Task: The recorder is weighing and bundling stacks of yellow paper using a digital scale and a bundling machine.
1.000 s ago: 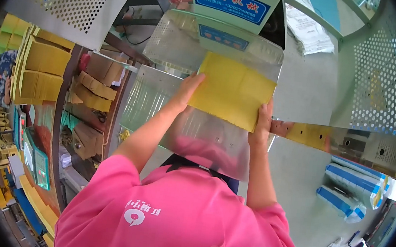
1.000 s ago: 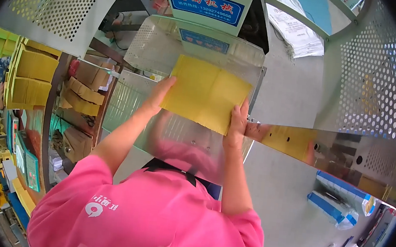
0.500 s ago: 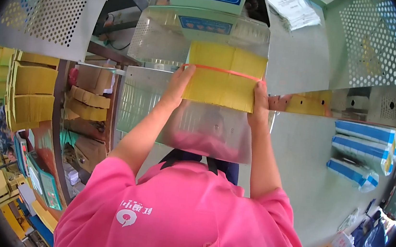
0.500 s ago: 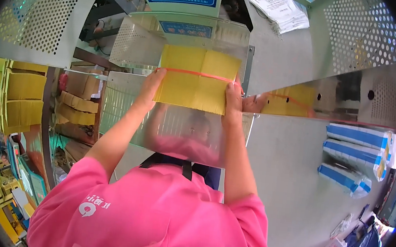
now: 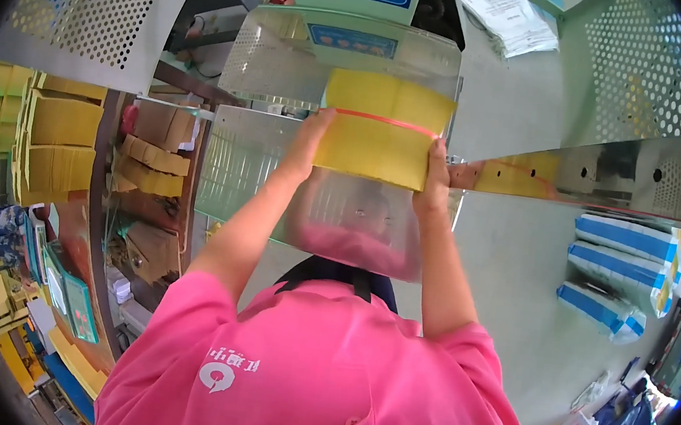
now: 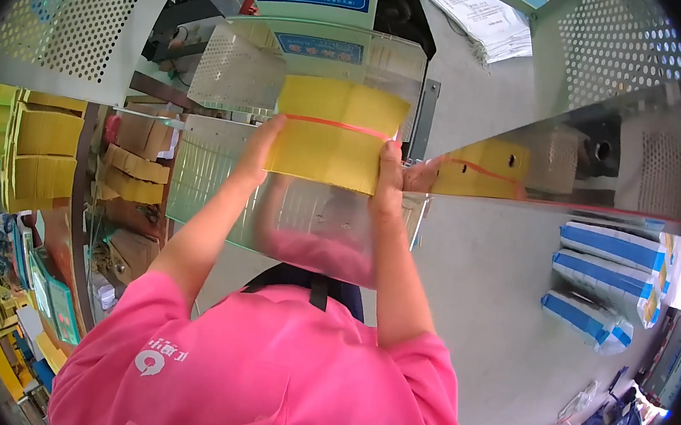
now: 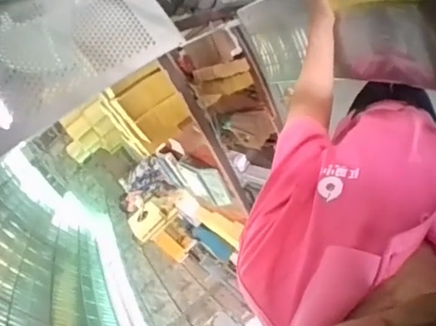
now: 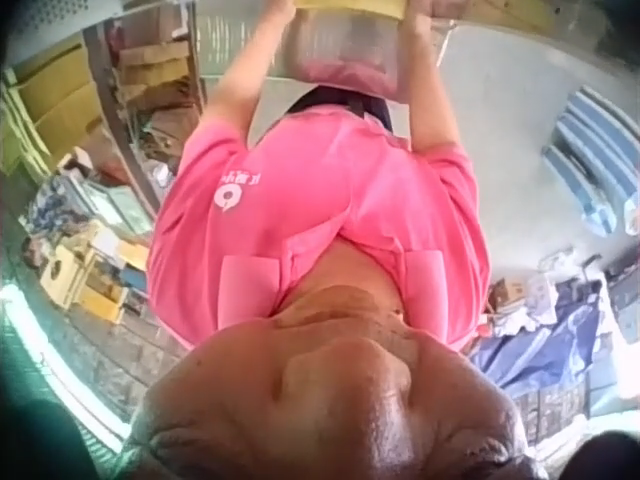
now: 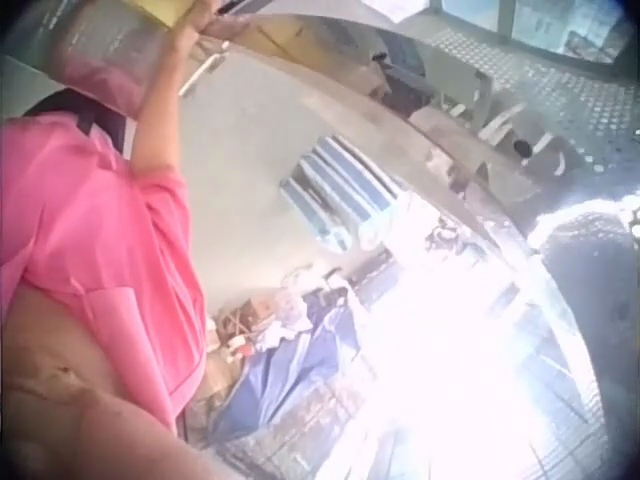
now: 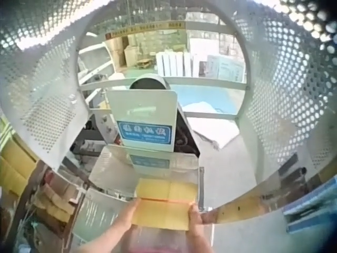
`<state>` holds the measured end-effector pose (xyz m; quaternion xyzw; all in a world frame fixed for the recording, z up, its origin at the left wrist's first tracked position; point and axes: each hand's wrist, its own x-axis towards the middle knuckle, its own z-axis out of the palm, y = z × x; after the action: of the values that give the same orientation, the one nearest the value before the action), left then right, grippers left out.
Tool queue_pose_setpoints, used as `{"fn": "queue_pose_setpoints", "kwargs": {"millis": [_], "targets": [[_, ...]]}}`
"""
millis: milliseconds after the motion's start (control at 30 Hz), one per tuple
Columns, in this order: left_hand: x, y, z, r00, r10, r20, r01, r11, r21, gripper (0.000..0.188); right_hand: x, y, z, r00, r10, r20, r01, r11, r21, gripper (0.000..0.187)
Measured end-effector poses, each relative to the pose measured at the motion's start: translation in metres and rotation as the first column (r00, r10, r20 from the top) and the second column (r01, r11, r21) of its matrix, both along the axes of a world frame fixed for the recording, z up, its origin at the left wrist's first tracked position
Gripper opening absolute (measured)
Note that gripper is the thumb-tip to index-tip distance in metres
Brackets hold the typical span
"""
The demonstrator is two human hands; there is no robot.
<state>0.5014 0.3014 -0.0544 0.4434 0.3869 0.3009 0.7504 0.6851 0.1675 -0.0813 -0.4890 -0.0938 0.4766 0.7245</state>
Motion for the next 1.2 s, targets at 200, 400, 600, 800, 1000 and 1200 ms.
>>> {"fn": "queue_pose_setpoints", "kwargs": {"millis": [200, 400, 600, 800, 1000, 1200], "targets": [[-0.007, 0.003, -0.008, 1.000, 0.001, -0.002, -0.001, 1.000, 0.000, 0.051, -0.001, 0.001, 0.000, 1.000, 0.017, 0.022, -0.018, 0.998, 0.057, 0.057], [-0.028, -0.004, -0.009, 0.999, 0.041, -0.025, -0.041, 0.999, 0.007, 0.052, -0.006, -0.003, 0.023, 0.991, 0.077, 0.112, -0.084, 0.995, 0.054, 0.059], [-0.092, -0.030, -0.010, 0.963, 0.032, -0.268, 0.018, 0.983, 0.182, 0.049, -0.040, -0.022, 0.023, 0.808, 0.243, 0.537, -0.215, 0.970, -0.116, 0.064], [-0.133, -0.033, 0.002, 0.965, 0.155, 0.214, -0.062, 0.920, -0.387, 0.041, -0.092, -0.037, 0.025, 0.921, 0.130, 0.367, -0.128, 0.991, -0.029, 0.061], [-0.138, -0.034, -0.042, 0.981, 0.188, 0.048, -0.184, 0.979, -0.086, 0.026, -0.100, -0.038, 0.036, 0.977, 0.035, -0.210, -0.017, 0.996, 0.085, 0.054], [-0.145, -0.025, -0.033, 0.882, 0.189, -0.431, 0.055, 0.867, 0.495, 0.027, -0.102, -0.038, 0.027, 0.983, -0.012, 0.185, 0.042, 0.986, -0.164, 0.053]]}}
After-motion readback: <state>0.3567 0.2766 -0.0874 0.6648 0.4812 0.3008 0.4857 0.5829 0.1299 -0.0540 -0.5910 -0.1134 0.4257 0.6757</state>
